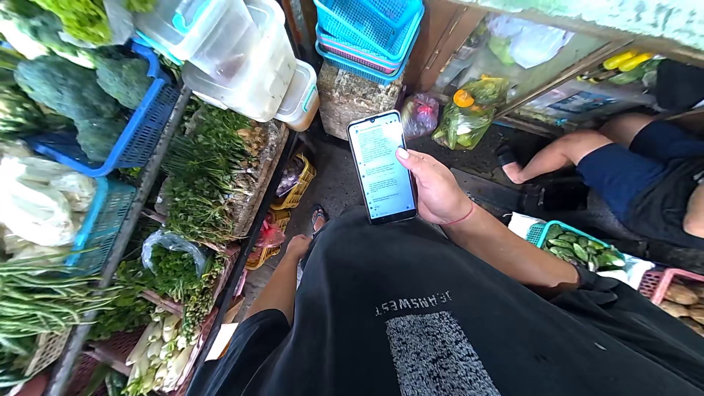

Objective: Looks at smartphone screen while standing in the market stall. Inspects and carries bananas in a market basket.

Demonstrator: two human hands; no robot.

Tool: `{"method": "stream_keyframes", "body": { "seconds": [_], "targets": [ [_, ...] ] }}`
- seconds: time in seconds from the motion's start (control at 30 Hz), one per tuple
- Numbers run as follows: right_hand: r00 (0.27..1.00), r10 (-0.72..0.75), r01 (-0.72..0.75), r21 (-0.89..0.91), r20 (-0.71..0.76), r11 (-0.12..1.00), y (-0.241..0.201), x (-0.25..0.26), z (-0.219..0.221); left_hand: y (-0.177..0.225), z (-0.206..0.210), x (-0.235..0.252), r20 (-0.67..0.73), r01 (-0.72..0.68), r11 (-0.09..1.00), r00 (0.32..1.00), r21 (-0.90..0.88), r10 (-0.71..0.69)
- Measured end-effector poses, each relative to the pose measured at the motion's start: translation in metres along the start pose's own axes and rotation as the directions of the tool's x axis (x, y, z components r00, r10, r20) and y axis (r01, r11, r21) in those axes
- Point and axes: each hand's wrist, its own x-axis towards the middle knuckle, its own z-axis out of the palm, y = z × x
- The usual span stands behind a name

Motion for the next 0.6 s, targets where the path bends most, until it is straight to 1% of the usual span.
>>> {"method": "stream_keyframes", "body": {
  "seconds": [0.37, 0.6],
  "targets": [
    [1.000, 0.009, -0.009, -0.001, -0.003, 1.000, 0.001, -0.001, 0.001, 0.011, -0.007, -0.022, 0.012, 0.004, 0.999, 1.000, -0.032, -0.004],
    [1.000, 0.004, -0.004, 0.006, -0.003, 1.000, 0.002, -0.001, 0.001, 0.003, -0.003, -0.011, 0.001, -0.003, 1.000, 1.000, -0.030, 0.003]
  ]
}}
